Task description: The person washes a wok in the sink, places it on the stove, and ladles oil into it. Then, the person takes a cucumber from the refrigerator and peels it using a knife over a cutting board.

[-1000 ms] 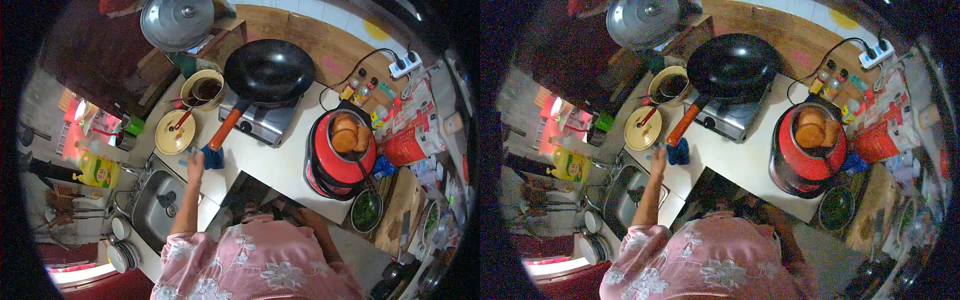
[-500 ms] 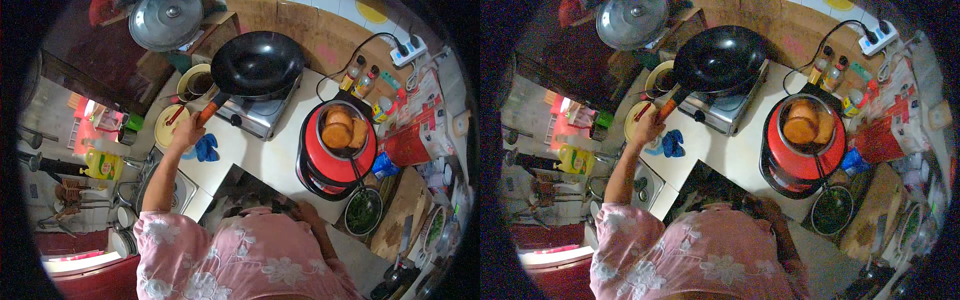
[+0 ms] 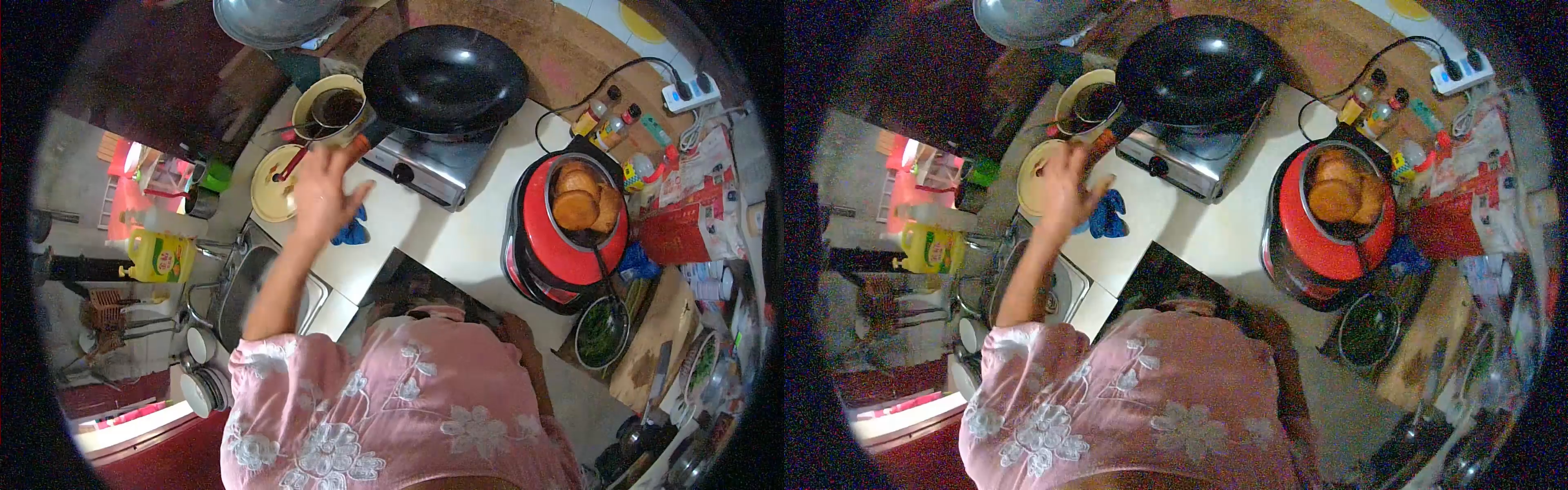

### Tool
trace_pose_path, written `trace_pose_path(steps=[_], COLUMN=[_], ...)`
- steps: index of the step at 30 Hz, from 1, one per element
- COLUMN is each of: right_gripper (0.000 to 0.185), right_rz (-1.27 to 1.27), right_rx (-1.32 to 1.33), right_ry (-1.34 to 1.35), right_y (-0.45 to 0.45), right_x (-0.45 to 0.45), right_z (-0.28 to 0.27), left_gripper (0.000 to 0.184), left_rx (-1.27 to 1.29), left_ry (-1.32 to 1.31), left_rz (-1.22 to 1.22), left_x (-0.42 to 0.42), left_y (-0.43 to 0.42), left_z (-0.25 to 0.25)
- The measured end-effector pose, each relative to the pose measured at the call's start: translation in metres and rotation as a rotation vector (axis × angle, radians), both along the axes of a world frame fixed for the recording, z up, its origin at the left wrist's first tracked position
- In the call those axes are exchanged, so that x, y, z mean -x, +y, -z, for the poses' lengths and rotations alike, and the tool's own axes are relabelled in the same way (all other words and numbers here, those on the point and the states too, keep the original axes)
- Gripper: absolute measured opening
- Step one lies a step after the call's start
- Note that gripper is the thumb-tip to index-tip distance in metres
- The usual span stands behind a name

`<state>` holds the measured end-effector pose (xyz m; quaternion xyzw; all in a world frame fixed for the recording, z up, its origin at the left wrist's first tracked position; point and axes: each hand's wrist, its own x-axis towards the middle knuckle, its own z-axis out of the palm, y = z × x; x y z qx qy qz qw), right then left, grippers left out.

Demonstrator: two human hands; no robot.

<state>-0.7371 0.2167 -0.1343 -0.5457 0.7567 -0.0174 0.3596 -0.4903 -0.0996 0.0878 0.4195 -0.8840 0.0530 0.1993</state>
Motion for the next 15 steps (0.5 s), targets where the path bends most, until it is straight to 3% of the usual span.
trace_pose_path(steps=[2,3,4,6,7,9,13,15], right_gripper=[0.028,0.029,0.029,0.032,0.032,0.035,0.035,0.036], right_rz=[0.091,0.185,0.2,0.484,0.511,0.191,0.256,0.339], right_rx=[-0.021,-0.036,-0.039,0.067,0.085,0.15,0.088,-0.148], right_ry=[-0.076,-0.159,-0.15,-0.396,-0.381,-0.095,-0.114,-0.105], right_y=[0.001,0.003,0.011,0.028,0.031,0.037,0.02,0.02], right_x=[-0.003,-0.004,-0.005,-0.009,-0.012,-0.018,-0.034,-0.038], right_z=[-0.002,-0.004,0.005,0.037,0.042,0.045,-0.007,-0.006], left_gripper=[0.026,0.024,0.024,0.027,0.028,0.029,0.027,0.027], left_rx=[-0.056,-0.375,-0.436,-0.43,-0.401,-0.408,-0.404,-0.461], left_ry=[0.189,0.116,0.027,-0.173,-0.153,-0.108,-0.174,-0.202], left_rz=[0.168,0.088,0.06,-0.076,-0.047,-0.005,0.128,0.084], left_x=[0.011,0.017,0.017,0.023,0.024,0.022,0.032,0.033], left_y=[0.007,0.006,-0.012,-0.034,-0.047,-0.067,-0.068,-0.069], left_z=[0.027,0.043,0.08,0.114,0.137,0.182,0.173,0.17])
